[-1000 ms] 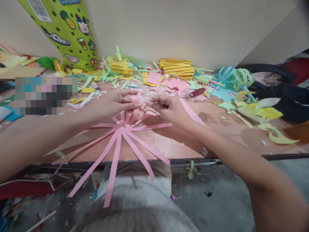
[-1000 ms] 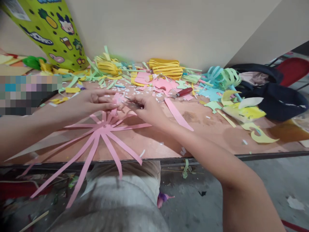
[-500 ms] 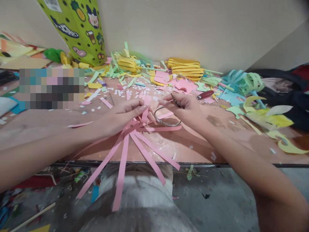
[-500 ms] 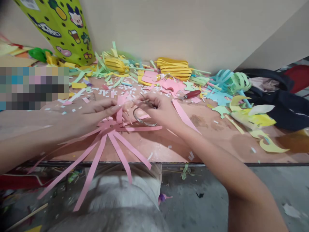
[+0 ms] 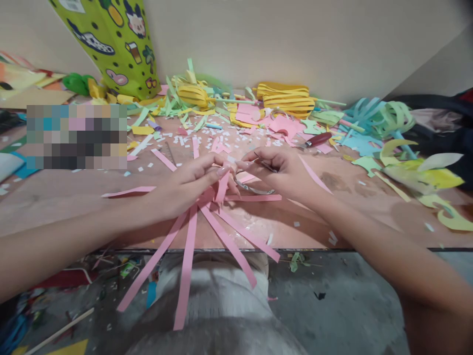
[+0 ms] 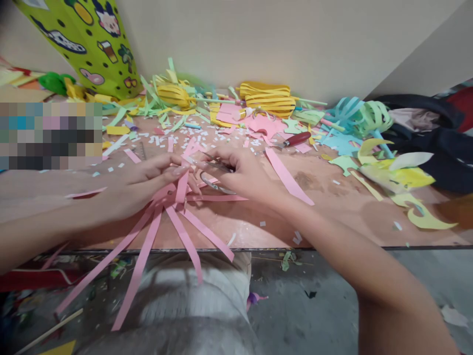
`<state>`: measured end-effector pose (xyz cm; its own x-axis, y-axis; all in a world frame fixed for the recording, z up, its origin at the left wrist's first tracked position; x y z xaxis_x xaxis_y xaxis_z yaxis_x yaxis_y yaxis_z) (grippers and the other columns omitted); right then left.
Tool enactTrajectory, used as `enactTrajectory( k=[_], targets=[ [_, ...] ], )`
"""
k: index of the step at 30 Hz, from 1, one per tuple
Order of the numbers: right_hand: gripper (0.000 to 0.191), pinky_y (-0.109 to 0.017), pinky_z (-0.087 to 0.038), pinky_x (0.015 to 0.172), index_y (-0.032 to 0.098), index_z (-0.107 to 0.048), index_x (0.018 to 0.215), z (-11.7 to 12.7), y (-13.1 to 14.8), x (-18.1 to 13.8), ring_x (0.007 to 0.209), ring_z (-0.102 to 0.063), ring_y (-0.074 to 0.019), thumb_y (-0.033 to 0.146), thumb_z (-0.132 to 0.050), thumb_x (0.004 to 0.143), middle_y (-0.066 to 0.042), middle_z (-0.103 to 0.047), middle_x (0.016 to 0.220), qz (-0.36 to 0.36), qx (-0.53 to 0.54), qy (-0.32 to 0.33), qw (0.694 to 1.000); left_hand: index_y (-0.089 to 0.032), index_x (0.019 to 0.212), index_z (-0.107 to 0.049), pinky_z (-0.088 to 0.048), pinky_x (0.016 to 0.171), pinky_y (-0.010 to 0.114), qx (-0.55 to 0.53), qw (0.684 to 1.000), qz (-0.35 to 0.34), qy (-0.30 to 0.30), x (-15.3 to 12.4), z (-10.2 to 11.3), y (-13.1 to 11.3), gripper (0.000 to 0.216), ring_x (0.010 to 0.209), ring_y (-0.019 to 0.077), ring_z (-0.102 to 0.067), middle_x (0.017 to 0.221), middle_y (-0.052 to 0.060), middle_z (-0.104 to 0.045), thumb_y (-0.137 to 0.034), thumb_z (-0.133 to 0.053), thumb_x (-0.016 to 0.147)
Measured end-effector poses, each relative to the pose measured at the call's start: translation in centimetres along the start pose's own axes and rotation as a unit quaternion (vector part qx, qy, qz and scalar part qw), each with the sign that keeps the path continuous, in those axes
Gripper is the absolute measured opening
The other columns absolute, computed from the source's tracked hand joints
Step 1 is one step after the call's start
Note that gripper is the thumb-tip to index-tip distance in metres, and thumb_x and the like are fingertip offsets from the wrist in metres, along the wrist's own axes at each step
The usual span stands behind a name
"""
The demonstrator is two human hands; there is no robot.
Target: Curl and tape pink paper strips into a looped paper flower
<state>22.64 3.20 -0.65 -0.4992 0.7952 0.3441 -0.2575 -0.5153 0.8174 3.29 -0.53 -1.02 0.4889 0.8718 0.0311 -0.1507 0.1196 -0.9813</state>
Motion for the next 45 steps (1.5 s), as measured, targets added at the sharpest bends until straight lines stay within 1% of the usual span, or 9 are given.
enactTrajectory(
  k=[6, 11, 14, 18, 20, 23, 31, 40, 45],
  targets=[
    [0.033, -0.025, -0.043, 0.062, 0.015, -0.070, 0.084, 0.0, -0.1, 0.0, 0.067, -0.057, -0.0111, 0.047, -0.072, 0.087, -0.002, -0.069, 0.076, -0.015, 0.012, -0.010, 1.000, -0.021, 0.108, -0.060, -0.058, 0.074, 0.025, 0.116, 0.991, -0.063, -0.011, 0.0, 0.6, -0.1, 0.017, 0.081, 0.0148, -0.071, 0.098, 0.003, -0.072, -0.028, -0.044, 0.106],
    [0.037, -0.026, -0.042, 0.061, 0.016, -0.071, 0.085, 0.0, -0.8, -0.2, 0.067, -0.055, -0.0115, 0.052, -0.068, 0.090, -0.002, -0.067, 0.076, -0.036, 0.012, -0.036, 0.999, -0.024, 0.115, -0.062, -0.055, 0.092, 0.030, 0.236, 0.950, -0.145, 0.146, -0.3, 1.6, 0.3, 0.030, 0.103, 0.0200, -0.071, 0.113, 0.005, -0.073, -0.012, -0.047, 0.092],
    [0.038, -0.026, -0.040, 0.059, 0.016, -0.071, 0.086, 0.0, -0.8, -0.1, 0.065, -0.054, -0.0113, 0.054, -0.068, 0.089, -0.001, -0.067, 0.075, -0.042, 0.018, -0.030, 0.999, -0.029, 0.125, -0.060, -0.054, 0.095, 0.032, 0.274, 0.926, -0.195, 0.171, -0.2, 1.9, 0.5, 0.050, 0.109, 0.0213, -0.069, 0.122, 0.005, -0.071, -0.006, -0.051, 0.081],
    [0.040, -0.027, -0.037, 0.057, 0.016, -0.070, 0.085, 0.1, -0.8, 0.0, 0.063, -0.052, -0.0112, 0.056, -0.066, 0.090, -0.001, -0.065, 0.073, -0.040, 0.000, -0.034, 0.999, -0.026, 0.116, -0.070, -0.052, 0.095, 0.029, 0.296, 0.910, -0.243, 0.157, 0.3, 1.8, 0.9, 0.029, 0.109, 0.0199, -0.068, 0.116, 0.007, -0.072, -0.015, -0.059, 0.092],
    [0.041, -0.027, -0.034, 0.056, 0.016, -0.070, 0.086, 0.2, -0.8, 0.0, 0.061, -0.050, -0.0107, 0.056, -0.065, 0.090, -0.001, -0.064, 0.071, -0.041, -0.014, -0.034, 0.998, -0.023, 0.104, -0.074, -0.052, 0.090, 0.026, 0.293, 0.918, -0.230, 0.139, 0.5, 1.8, 1.0, 0.015, 0.101, 0.0182, -0.070, 0.107, 0.006, -0.075, -0.023, -0.060, 0.097],
    [0.041, -0.027, -0.030, 0.055, 0.015, -0.071, 0.086, 0.3, -1.0, 0.0, 0.058, -0.044, -0.0096, 0.055, -0.064, 0.091, 0.000, -0.060, 0.068, -0.036, -0.031, -0.036, 0.998, -0.021, 0.094, -0.073, -0.050, 0.077, 0.025, 0.292, 0.937, -0.172, 0.086, 0.6, 1.9, 1.0, 0.020, 0.087, 0.0169, -0.071, 0.094, 0.004, -0.077, -0.032, -0.057, 0.099],
    [0.028, -0.026, -0.032, 0.056, 0.017, -0.071, 0.085, 0.5, -1.3, 0.1, 0.061, -0.045, -0.0110, 0.044, -0.066, 0.093, 0.000, -0.057, 0.067, -0.025, -0.033, -0.073, 0.996, -0.023, 0.100, -0.059, -0.048, 0.071, 0.030, 0.290, 0.951, -0.102, -0.036, 0.5, 2.0, 1.0, 0.017, 0.078, 0.0179, -0.068, 0.089, 0.001, -0.071, -0.035, -0.046, 0.102],
    [0.035, -0.026, -0.039, 0.059, 0.016, -0.073, 0.086, 0.2, -1.2, -0.1, 0.064, -0.053, -0.0108, 0.051, -0.069, 0.090, -0.001, -0.066, 0.074, -0.022, -0.006, -0.064, 0.998, -0.020, 0.096, -0.053, -0.058, 0.068, 0.025, 0.110, 0.993, -0.030, -0.029, 0.2, 0.9, 0.4, 0.016, 0.075, 0.0156, -0.071, 0.079, 0.000, -0.069, -0.030, -0.045, 0.105],
    [0.035, -0.026, -0.045, 0.067, 0.015, -0.076, 0.090, -0.1, -1.0, -0.3, 0.075, -0.061, -0.0136, 0.050, -0.069, 0.090, -0.003, -0.072, 0.082, -0.030, 0.006, -0.031, 0.999, -0.021, 0.113, -0.053, -0.062, 0.079, 0.029, 0.029, 0.999, -0.023, 0.004, 0.0, 0.6, 1.0, 0.015, 0.085, 0.0184, -0.076, 0.088, 0.002, -0.072, -0.033, -0.048, 0.105]
  ],
)
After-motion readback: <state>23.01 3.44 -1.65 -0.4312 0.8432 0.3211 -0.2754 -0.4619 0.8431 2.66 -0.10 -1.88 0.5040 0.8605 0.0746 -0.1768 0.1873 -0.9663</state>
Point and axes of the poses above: each hand's wrist, its own x-axis towards the middle knuckle, its own z-axis out of the back of the hand, y = z × x, the point moved 2 cm from there along x, towards the middle knuckle
